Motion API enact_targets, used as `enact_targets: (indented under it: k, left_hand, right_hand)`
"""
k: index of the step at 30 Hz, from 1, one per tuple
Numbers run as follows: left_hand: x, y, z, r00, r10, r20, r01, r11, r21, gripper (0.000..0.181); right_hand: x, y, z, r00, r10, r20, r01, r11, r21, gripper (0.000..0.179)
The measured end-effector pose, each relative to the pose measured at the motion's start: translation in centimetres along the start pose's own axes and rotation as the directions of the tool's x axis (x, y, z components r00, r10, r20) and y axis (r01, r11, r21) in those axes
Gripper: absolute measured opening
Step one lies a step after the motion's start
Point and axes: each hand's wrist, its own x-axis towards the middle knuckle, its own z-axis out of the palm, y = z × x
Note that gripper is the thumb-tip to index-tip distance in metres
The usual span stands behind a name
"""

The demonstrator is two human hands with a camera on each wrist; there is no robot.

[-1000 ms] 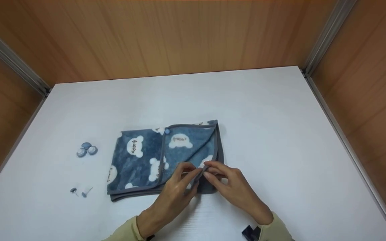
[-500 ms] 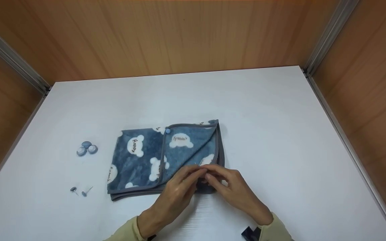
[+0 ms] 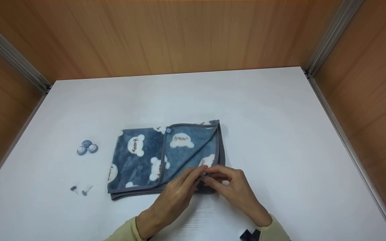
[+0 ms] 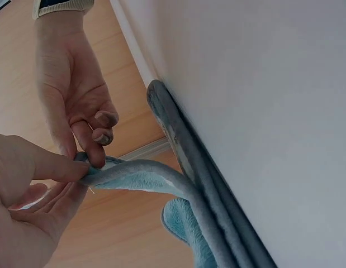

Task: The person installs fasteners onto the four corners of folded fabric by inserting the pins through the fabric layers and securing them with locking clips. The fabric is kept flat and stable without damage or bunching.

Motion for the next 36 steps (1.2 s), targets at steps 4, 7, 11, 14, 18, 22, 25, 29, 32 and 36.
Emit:
enact_targets:
  k: [4, 7, 11, 14, 18, 22, 25, 29, 32, 36]
  left_hand:
    - [0.0, 0.0, 0.0, 1.0, 0.006, 0.011, -0.006, 1.0, 0.01, 0.059]
    - [0.0, 0.0, 0.0, 1.0, -0.006, -0.002, 0.006, 1.0, 0.013, 0.058]
    - [0.2, -0.1, 0.2, 0.998, -0.055, -0.033, 0.055, 0.998, -0.001, 0.052]
    - [0.3, -0.3, 0.3, 0.991, -0.112, -0.071, 0.109, 0.993, -0.047, 0.047]
    - [0.4, -0.7, 0.3, 0.973, -0.175, -0.149, 0.157, 0.98, -0.122, 0.039]
    - [0.5, -1.1, 0.2, 0.952, -0.233, -0.196, 0.204, 0.966, -0.159, 0.034]
    - [0.5, -1.2, 0.1, 0.941, -0.283, -0.188, 0.254, 0.953, -0.162, 0.032]
    - [0.5, -1.1, -0.1, 0.934, -0.323, -0.155, 0.297, 0.94, -0.167, 0.028]
    - [0.5, -1.1, -0.2, 0.935, -0.328, -0.133, 0.302, 0.935, -0.184, 0.025]
    - [0.5, -1.1, -0.3, 0.942, -0.317, -0.112, 0.29, 0.934, -0.207, 0.024]
  right_hand:
    - [-0.1, -0.1, 0.2, 0.998, 0.05, -0.042, -0.051, 0.998, -0.028, 0.024]
    - [-0.1, -0.1, 0.3, 0.996, 0.067, -0.053, -0.068, 0.998, -0.016, 0.023]
    - [0.0, 0.0, 0.2, 0.998, 0.05, -0.035, -0.05, 0.999, 0.022, 0.022]
    - [0.1, 0.1, 0.1, 0.999, 0.02, -0.025, -0.019, 0.999, 0.048, 0.021]
    - [0.1, 0.1, 0.0, 0.999, -0.006, -0.049, 0.007, 1.0, 0.018, 0.021]
    - [0.0, 0.0, 0.0, 0.998, 0.003, -0.058, -0.005, 1.0, -0.028, 0.021]
    - [-0.1, 0.0, 0.1, 0.999, -0.002, -0.035, 0.001, 0.999, -0.035, 0.023]
    - [-0.1, 0.2, 0.3, 1.0, -0.029, -0.011, 0.029, 0.999, -0.044, 0.025]
    - [-0.1, 0.3, 0.3, 0.999, -0.039, -0.002, 0.039, 0.998, -0.055, 0.025]
    - [0.1, 0.3, 0.5, 0.998, -0.059, 0.024, 0.06, 0.997, -0.054, 0.026]
